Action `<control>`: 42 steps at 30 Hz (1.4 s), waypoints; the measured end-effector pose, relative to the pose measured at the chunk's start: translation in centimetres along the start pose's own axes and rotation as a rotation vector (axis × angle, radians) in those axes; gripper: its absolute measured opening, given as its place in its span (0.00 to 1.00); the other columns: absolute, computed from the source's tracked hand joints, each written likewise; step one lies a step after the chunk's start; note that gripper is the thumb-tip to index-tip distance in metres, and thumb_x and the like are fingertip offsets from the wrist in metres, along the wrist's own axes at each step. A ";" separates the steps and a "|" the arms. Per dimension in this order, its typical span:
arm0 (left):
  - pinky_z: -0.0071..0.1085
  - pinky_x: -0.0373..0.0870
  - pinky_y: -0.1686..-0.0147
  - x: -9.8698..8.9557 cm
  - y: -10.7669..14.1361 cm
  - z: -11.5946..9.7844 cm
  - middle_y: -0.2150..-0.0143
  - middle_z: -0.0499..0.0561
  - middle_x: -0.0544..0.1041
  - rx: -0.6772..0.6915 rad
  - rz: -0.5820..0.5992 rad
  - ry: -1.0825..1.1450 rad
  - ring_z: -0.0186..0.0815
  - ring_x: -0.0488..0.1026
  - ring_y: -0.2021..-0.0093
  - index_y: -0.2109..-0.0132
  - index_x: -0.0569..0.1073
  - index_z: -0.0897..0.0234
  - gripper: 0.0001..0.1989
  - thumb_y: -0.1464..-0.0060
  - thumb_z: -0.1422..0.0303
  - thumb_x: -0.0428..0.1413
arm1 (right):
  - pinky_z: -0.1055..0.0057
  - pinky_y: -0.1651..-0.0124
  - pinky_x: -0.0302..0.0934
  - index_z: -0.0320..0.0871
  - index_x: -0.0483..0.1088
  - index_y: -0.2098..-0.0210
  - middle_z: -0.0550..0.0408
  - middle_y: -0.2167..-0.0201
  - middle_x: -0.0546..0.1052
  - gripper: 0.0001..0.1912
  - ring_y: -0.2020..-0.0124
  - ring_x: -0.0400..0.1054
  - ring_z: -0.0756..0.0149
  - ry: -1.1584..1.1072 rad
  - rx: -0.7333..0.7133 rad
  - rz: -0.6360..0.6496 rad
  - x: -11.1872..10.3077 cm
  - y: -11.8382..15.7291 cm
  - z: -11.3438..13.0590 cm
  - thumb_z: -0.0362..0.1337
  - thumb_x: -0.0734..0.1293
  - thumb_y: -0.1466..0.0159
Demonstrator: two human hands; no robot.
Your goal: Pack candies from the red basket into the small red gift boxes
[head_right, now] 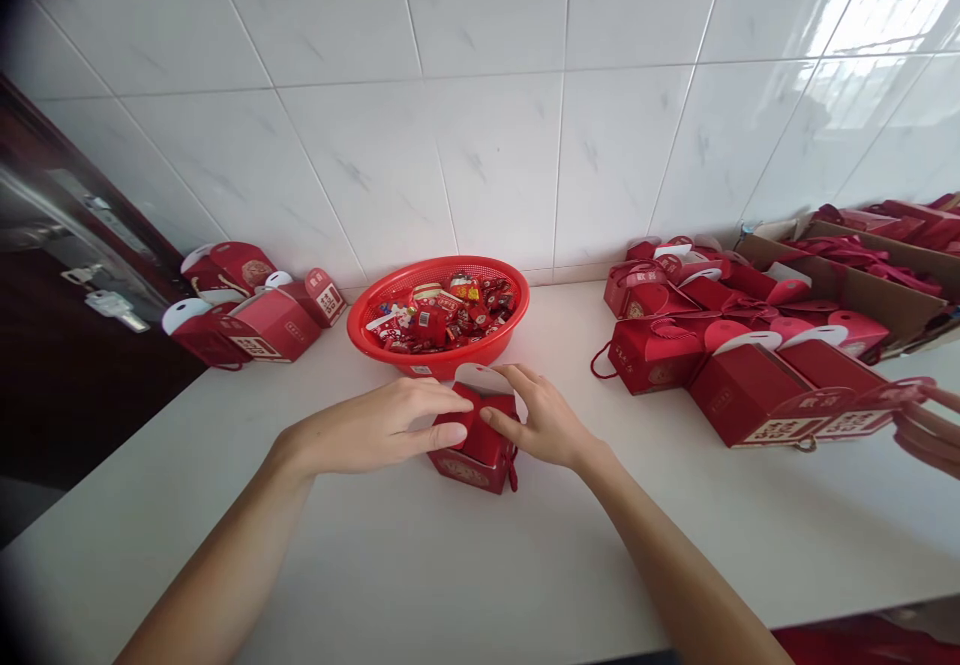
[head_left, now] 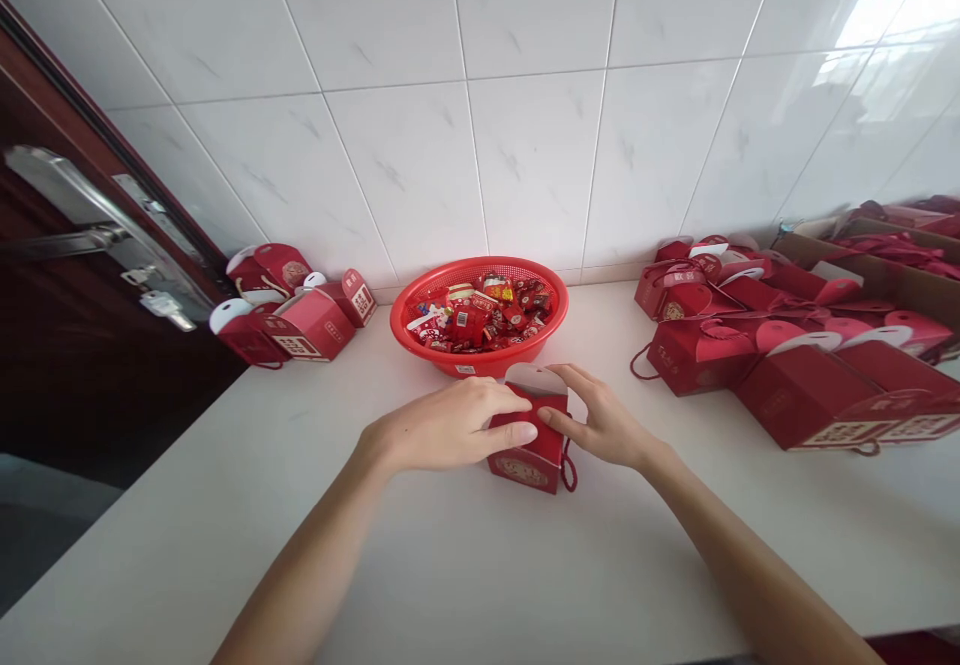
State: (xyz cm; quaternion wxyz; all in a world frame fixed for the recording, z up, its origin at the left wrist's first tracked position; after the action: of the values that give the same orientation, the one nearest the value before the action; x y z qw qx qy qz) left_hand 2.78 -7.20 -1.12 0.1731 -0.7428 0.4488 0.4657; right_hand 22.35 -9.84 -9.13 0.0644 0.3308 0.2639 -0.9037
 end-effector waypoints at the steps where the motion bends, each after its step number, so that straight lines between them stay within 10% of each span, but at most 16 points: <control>1: 0.36 0.67 0.53 -0.2 0.1 0.1 0.60 0.51 0.80 -0.014 0.006 0.013 0.43 0.76 0.57 0.57 0.79 0.58 0.21 0.33 0.50 0.48 | 0.50 0.44 0.69 0.48 0.66 0.38 0.44 0.43 0.77 0.22 0.44 0.74 0.50 -0.017 0.004 -0.016 -0.1 0.0 0.0 0.45 0.66 0.30; 6: 0.37 0.68 0.48 -1.2 0.6 1.1 0.39 0.54 0.77 -0.097 -0.036 0.009 0.50 0.73 0.41 0.42 0.77 0.57 0.29 0.45 0.47 0.62 | 0.54 0.46 0.72 0.48 0.71 0.45 0.47 0.49 0.80 0.18 0.49 0.76 0.53 -0.126 0.064 -0.156 -0.7 0.2 -0.3 0.47 0.66 0.30; 20: 0.33 0.64 0.68 -0.5 -0.7 2.2 0.63 0.49 0.78 -0.262 -0.096 -0.103 0.41 0.74 0.64 0.66 0.70 0.61 0.12 0.45 0.57 0.59 | 0.57 0.46 0.71 0.48 0.80 0.65 0.47 0.51 0.80 0.13 0.49 0.75 0.54 -0.246 0.028 -0.104 -0.5 0.4 0.5 0.46 0.67 0.30; 29: 0.44 0.71 0.41 4.4 -1.6 4.8 0.41 0.57 0.76 -0.082 -0.538 0.294 0.46 0.73 0.41 0.43 0.69 0.59 0.21 0.40 0.58 0.57 | 0.54 0.46 0.71 0.48 0.78 0.64 0.46 0.49 0.79 0.05 0.49 0.76 0.53 -0.160 0.015 -0.044 -0.2 0.6 0.3 0.38 0.68 0.33; 42: 0.45 0.69 0.38 6.4 -2.2 4.2 0.42 0.56 0.77 -0.156 -0.639 0.436 0.45 0.73 0.41 0.46 0.72 0.59 0.16 0.39 0.60 0.56 | 0.53 0.44 0.71 0.48 0.75 0.56 0.45 0.47 0.78 0.06 0.45 0.74 0.52 -0.159 0.057 -0.092 -0.2 0.7 -0.3 0.39 0.69 0.33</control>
State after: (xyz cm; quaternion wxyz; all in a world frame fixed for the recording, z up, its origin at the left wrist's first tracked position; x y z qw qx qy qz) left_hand 3.36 -6.45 -8.96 0.1532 -0.9374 0.1844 0.2524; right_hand 22.86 -10.29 -9.48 0.0340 0.2471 0.2471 -0.9363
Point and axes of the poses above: each hand's wrist, its own y-axis away from the middle knuckle, its own x-axis out of the palm, z = x × y, the point moved 3 cm from there along -y, towards the middle knuckle
